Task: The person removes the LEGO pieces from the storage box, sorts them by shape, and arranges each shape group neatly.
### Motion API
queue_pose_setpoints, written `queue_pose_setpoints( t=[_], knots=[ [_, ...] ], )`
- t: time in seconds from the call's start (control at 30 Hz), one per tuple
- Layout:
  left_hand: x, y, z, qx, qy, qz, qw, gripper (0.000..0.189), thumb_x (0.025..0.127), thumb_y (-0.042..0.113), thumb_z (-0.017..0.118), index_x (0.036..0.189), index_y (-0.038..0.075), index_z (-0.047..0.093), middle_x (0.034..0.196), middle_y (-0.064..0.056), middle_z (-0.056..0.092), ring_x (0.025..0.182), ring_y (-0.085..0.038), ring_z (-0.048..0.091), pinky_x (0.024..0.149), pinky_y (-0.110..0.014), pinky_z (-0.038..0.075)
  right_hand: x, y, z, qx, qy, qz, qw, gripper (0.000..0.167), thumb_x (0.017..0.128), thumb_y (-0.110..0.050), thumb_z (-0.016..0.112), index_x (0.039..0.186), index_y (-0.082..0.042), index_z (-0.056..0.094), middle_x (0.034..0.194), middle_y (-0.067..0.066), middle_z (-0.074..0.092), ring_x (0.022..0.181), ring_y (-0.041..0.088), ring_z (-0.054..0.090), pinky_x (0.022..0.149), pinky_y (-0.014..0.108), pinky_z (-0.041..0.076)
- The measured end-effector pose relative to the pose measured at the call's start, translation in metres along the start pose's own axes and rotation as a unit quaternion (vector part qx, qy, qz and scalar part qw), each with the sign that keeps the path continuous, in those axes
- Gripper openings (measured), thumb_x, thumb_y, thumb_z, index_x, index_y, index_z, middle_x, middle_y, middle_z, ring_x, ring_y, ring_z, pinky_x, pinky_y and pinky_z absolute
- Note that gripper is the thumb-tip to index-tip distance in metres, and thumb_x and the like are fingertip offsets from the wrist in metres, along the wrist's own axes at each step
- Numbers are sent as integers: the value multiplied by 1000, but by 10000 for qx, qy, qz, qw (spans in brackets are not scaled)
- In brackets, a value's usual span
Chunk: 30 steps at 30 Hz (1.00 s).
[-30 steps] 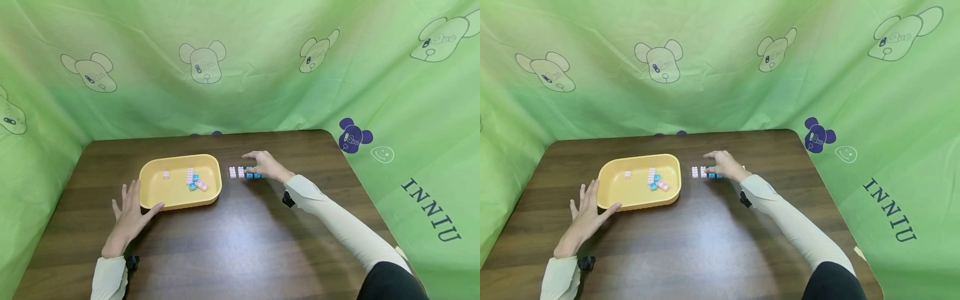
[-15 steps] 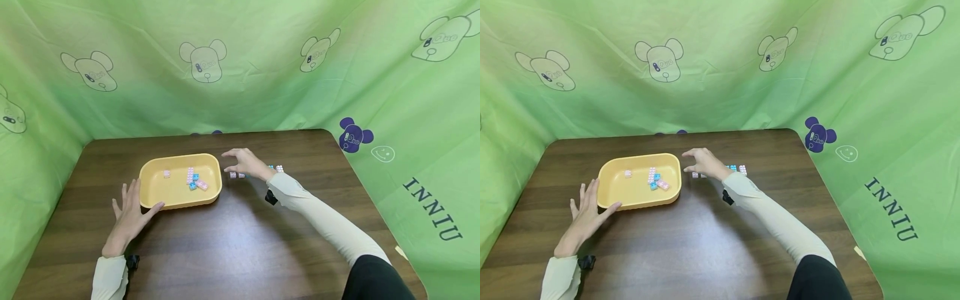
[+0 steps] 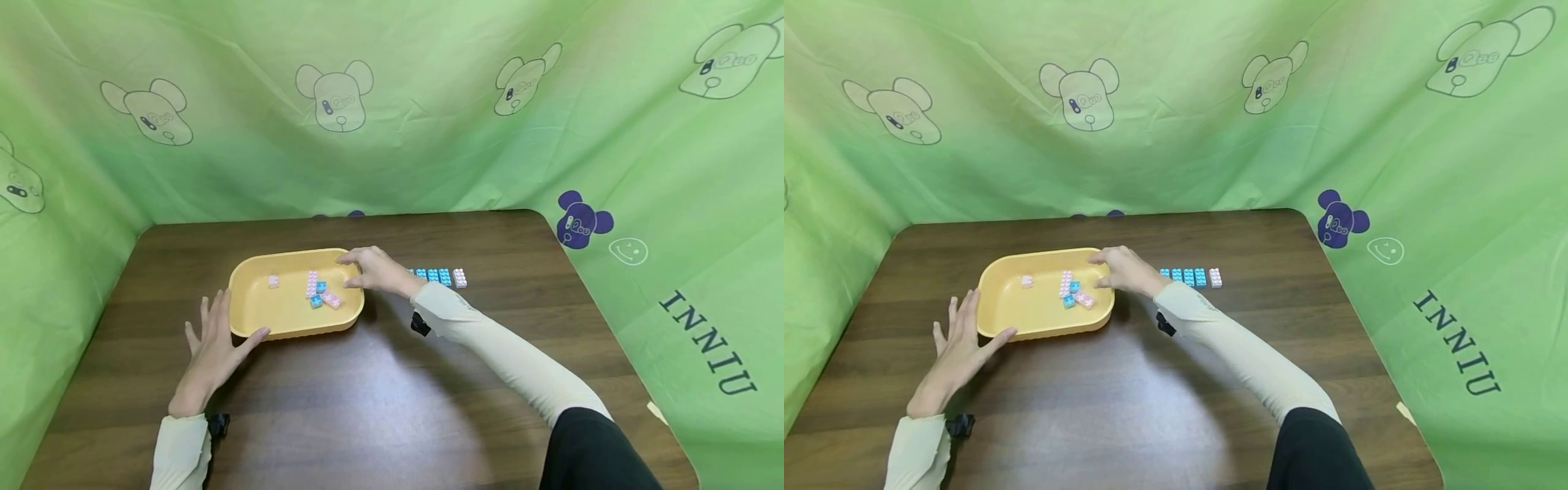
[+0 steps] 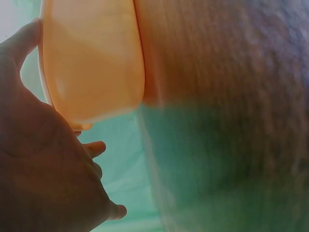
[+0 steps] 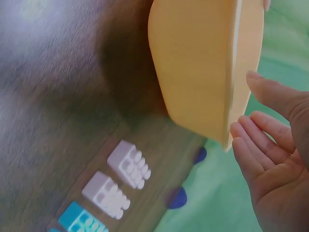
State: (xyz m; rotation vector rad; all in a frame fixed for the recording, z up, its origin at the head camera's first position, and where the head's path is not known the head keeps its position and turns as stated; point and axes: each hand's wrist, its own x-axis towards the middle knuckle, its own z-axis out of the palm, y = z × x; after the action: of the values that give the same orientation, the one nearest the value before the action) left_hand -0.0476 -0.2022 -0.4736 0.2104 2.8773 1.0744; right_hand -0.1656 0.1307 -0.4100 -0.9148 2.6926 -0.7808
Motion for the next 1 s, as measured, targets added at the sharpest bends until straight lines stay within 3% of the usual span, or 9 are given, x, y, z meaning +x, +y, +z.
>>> queue_pose_setpoints(
  t=[0.33, 1.0],
  knots=[
    [-1, 0, 0, -47, 14, 16, 10000, 112, 100, 57, 66, 170, 7, -6, 174, -27, -4, 158, -47, -19, 111, -80, -19, 10, -9, 10, -55, -361, -146, 9992, 49, 92, -8, 83, 137, 5, 67, 138, 19, 68, 132, 32, 63, 113, 38, 47],
    [1, -1, 0, -57, 78, 39, 9999, 111, 99, 57, 66, 170, 7, -4, 175, -27, -2, 158, -47, -17, 111, -79, -19, 17, -18, 31, -372, -1047, -246, 9935, 42, 89, 3, 79, 130, 1, 72, 133, 15, 71, 128, 30, 66, 112, 35, 48]
  ],
)
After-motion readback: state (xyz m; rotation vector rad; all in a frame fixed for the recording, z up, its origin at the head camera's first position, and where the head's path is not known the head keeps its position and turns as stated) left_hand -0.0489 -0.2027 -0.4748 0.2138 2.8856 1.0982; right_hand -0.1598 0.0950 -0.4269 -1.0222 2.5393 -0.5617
